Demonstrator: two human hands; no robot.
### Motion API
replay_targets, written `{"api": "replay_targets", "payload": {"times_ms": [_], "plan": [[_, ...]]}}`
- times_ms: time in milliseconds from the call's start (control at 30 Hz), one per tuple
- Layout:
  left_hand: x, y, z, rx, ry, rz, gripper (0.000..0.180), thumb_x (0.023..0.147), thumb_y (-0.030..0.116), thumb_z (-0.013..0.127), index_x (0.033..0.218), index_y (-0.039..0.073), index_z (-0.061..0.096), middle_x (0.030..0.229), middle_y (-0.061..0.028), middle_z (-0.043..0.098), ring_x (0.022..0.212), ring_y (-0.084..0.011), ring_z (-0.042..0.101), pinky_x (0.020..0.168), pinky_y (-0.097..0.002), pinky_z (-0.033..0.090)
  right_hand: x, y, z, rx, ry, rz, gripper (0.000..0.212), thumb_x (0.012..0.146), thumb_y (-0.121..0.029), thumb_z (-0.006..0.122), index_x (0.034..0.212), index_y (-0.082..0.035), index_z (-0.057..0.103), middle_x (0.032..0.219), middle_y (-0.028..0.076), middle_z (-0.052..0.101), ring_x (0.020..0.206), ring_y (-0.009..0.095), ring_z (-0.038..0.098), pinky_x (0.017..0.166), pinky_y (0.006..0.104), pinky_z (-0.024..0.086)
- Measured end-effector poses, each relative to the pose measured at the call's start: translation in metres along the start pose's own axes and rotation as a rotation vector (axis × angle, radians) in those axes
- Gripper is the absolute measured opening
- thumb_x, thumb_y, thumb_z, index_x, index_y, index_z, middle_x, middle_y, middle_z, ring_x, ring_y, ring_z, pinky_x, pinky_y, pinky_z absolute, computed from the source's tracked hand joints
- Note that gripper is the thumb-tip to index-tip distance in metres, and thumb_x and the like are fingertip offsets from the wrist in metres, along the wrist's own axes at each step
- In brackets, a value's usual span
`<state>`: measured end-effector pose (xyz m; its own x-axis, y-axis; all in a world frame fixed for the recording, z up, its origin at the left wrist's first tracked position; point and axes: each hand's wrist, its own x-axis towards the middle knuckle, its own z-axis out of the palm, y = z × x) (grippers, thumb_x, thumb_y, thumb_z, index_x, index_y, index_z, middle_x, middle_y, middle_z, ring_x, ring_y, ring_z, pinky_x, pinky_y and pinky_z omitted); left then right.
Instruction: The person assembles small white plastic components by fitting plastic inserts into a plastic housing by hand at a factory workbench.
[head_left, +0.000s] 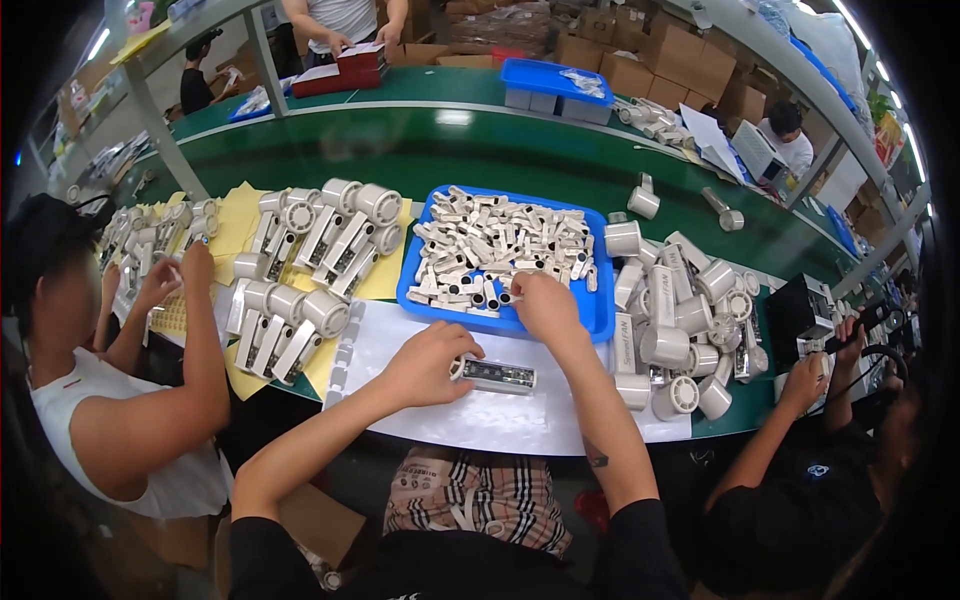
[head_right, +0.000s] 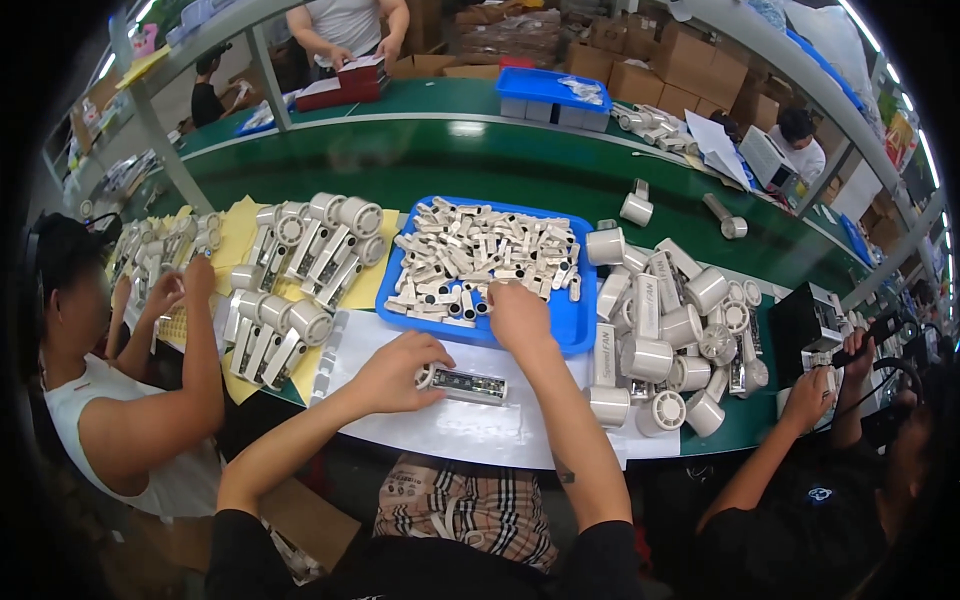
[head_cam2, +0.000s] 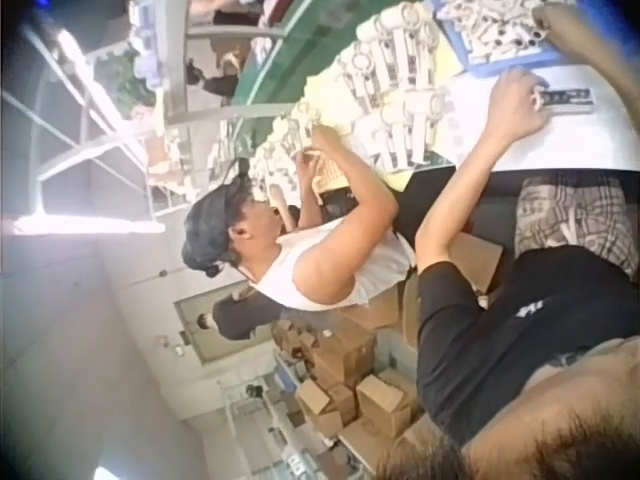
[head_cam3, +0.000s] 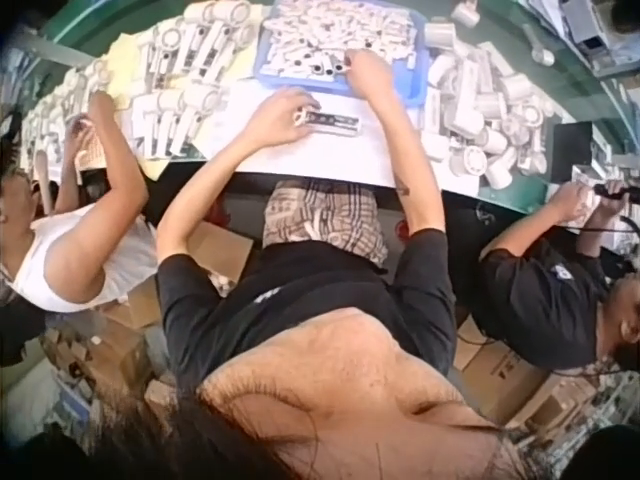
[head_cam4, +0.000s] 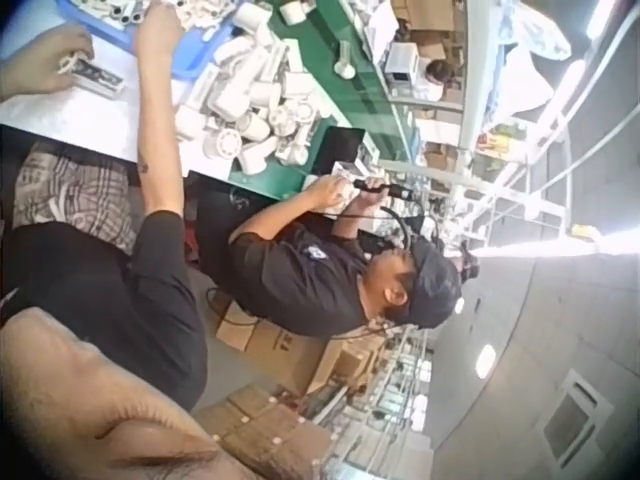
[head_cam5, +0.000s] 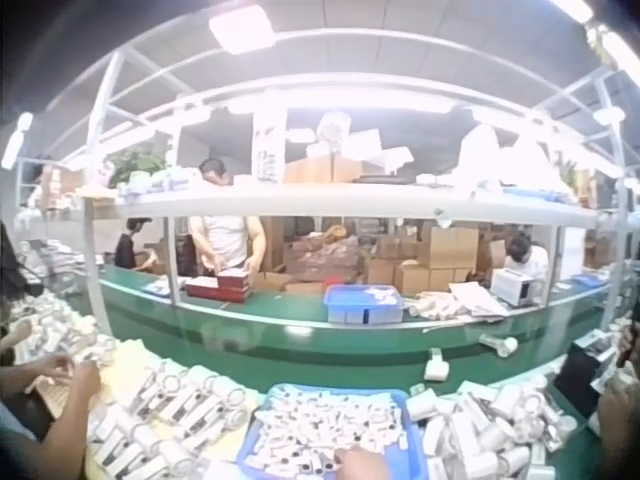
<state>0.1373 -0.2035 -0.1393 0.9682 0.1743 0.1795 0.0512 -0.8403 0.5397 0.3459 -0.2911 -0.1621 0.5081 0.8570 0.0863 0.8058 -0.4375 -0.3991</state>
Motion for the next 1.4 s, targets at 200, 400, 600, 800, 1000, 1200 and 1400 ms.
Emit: {"api": "replay_targets", "payload": {"times_ms": [200,400,600,800,1000,1200,1400], "plan": [[-0.001,-0.009,0.002,-0.067,-0.014,-0.080,0.038,0.065,0.019,0.078,0.100,0.011,0.065,0.093,-0.0053,0.063,0.090,-0.0256,0.060,0.080,-0.0352,0.049,-0.014,-0.014,-0.017,0.100,0.187,-0.050,0.013,0.076,-0.008,0.065,0.089,-0.004,0.063,0.096,0.014,0.061,0.088,0.032,0.063,0.073,0.0409,0.052],[-0.005,-0.016,0.006,-0.113,0.146,-0.098,0.038,0.065,0.015,0.077,0.101,0.010,0.063,0.089,-0.0054,0.064,0.087,-0.0253,0.060,0.077,-0.0358,0.049,-0.070,-0.039,-0.021,0.512,0.006,-0.228,0.022,0.076,-0.009,0.071,0.096,-0.003,0.065,0.090,0.010,0.063,0.077,0.027,0.060,0.069,0.0339,0.050],[-0.003,-0.023,0.011,-0.140,0.160,-0.032,0.036,0.065,0.014,0.077,0.098,0.010,0.063,0.088,-0.0043,0.064,0.087,-0.0245,0.060,0.076,-0.0350,0.048,-0.075,-0.036,-0.006,0.399,0.063,-0.360,0.021,0.076,-0.006,0.070,0.097,-0.004,0.066,0.089,0.008,0.061,0.084,0.026,0.059,0.072,0.0348,0.048],[0.002,-0.030,0.018,-0.153,0.193,0.017,0.031,0.065,0.012,0.077,0.094,0.010,0.064,0.088,-0.0043,0.064,0.086,-0.0251,0.060,0.075,-0.0358,0.047,-0.073,-0.033,-0.002,0.396,0.060,-0.377,0.023,0.075,-0.006,0.071,0.097,-0.003,0.066,0.088,0.008,0.059,0.084,0.027,0.057,0.072,0.0360,0.046],[0.020,-0.040,0.030,-0.170,0.217,0.106,0.030,0.063,0.009,0.077,0.090,0.007,0.065,0.089,-0.0058,0.066,0.083,-0.0268,0.061,0.075,-0.0371,0.048,-0.068,-0.015,0.011,0.316,0.145,-0.402,0.019,0.076,-0.005,0.069,0.094,-0.003,0.067,0.082,0.009,0.057,0.079,0.027,0.055,0.068,0.0379,0.044],[0.046,-0.031,0.038,-0.137,0.182,0.088,0.037,0.058,0.004,0.080,0.092,0.005,0.067,0.091,-0.0094,0.067,0.085,-0.0288,0.062,0.076,-0.0382,0.050,-0.063,0.003,0.017,0.184,0.266,-0.351,0.021,0.075,-0.005,0.057,0.094,-0.003,0.067,0.081,0.008,0.057,0.080,0.027,0.055,0.067,0.0387,0.042],[0.041,-0.006,0.065,0.165,0.323,0.180,0.039,0.056,0.003,0.080,0.092,0.006,0.066,0.097,-0.0065,0.065,0.096,-0.0306,0.057,0.083,-0.0403,0.046,-0.073,0.037,0.012,0.429,0.171,-0.373,0.022,0.078,-0.011,0.066,0.096,0.000,0.063,0.088,0.011,0.056,0.090,0.030,0.055,0.077,0.0394,0.044]]}}
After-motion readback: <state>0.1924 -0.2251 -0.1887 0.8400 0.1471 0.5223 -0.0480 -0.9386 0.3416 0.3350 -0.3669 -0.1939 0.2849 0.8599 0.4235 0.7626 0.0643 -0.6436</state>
